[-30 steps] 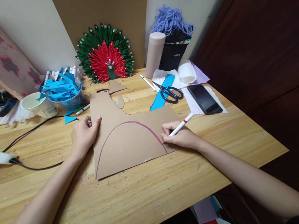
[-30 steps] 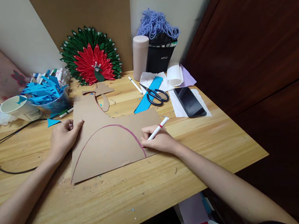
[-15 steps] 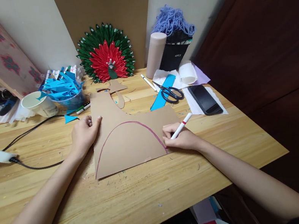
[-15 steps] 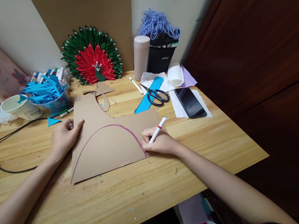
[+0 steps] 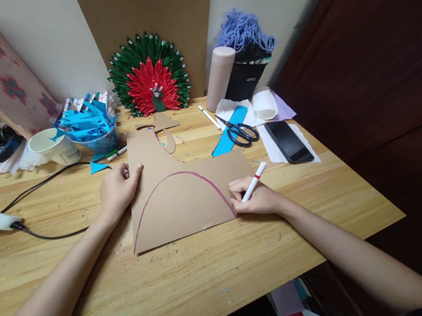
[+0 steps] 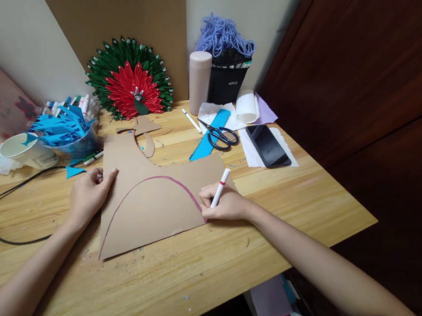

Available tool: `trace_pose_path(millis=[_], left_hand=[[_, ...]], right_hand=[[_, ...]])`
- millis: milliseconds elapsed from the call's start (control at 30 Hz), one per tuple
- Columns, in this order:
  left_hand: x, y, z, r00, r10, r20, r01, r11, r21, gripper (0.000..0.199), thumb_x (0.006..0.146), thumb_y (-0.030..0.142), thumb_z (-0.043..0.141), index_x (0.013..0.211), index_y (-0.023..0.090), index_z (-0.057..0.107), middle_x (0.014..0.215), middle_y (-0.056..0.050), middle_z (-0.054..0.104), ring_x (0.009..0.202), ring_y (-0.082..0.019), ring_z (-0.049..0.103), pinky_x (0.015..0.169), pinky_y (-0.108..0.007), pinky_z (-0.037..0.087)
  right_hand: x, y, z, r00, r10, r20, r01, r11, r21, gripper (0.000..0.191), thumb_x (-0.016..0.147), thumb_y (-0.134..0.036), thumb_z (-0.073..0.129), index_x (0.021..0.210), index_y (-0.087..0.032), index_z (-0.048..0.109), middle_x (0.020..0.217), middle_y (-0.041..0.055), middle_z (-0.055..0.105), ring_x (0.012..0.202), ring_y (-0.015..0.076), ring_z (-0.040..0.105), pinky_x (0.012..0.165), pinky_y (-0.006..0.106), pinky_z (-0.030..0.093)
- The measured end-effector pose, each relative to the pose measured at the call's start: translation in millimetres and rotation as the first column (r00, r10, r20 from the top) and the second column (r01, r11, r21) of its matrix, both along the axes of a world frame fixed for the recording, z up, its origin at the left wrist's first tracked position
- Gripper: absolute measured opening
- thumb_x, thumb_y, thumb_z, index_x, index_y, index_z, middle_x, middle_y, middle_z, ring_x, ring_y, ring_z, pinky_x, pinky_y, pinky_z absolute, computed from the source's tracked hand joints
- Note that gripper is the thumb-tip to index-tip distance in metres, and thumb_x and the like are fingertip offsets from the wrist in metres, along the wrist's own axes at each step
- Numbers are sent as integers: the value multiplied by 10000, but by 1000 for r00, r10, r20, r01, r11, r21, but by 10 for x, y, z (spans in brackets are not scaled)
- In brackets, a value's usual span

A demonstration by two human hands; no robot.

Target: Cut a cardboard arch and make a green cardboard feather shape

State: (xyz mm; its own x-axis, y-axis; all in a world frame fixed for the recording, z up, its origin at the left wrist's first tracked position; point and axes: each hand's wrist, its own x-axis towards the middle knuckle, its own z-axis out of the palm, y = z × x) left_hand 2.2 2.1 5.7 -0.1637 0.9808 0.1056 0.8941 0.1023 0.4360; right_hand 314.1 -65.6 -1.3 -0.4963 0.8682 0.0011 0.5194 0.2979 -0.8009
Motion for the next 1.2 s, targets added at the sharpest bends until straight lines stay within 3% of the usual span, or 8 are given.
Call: trace_pose_path(millis=[400,567,733,867,1000,1200], left_hand=[[4,2,2,1000,-6,7,6,1000,2,364,766,540,426,627,207,472,599,-18,503,594,-184,484,513,-269,268],[-15,-25,-1,990,2,144,-8,999,44,347,762,519,465,641,195,488,588,9,483,571,-155,472,511,-252,278],[-37,-6,-31,957,-35,288,5,994,106,342,782,503,459,681,179,506,592,21,482,565,-141,479,517,-234,314],[62,160,7,975,-43,218,23,995,92,339,799,481,442,706,168,535,635,-16,555,601,-170,519,525,-250,326],[173,283,62,996,-57,69,49,993,109,307,820,422,450,830,144,579,815,-92,626,736,-223,577,617,-299,397],[120,44,9,984,-121,-128,146,966,212,326,859,341,437,1049,93,528,999,-171,582,956,-279,556,778,-376,441]], right_hand=[[-25,4,-10,979,-203,-6,203,977,-65,288,745,-220,529,515,-188,357,483,-52,417,474,85,376,465,214,262],[-19,50,14,945,-245,-216,228,969,-101,282,807,-332,544,591,-191,430,546,-35,476,510,103,424,494,223,329],[53,221,17,854,-362,-373,356,930,-89,279,795,-403,582,650,-194,465,577,-33,475,523,108,425,496,229,323],[113,361,-43,864,-379,-331,380,923,-66,248,777,-395,607,679,-192,506,641,-19,508,589,123,453,539,242,337],[142,387,-81,860,-408,-306,416,909,-43,228,761,-385,620,696,-194,514,673,-19,514,621,131,468,559,246,347],[70,420,-28,873,-382,-304,387,921,-46,195,749,-372,612,748,-192,538,720,-9,543,656,142,508,586,249,384]])
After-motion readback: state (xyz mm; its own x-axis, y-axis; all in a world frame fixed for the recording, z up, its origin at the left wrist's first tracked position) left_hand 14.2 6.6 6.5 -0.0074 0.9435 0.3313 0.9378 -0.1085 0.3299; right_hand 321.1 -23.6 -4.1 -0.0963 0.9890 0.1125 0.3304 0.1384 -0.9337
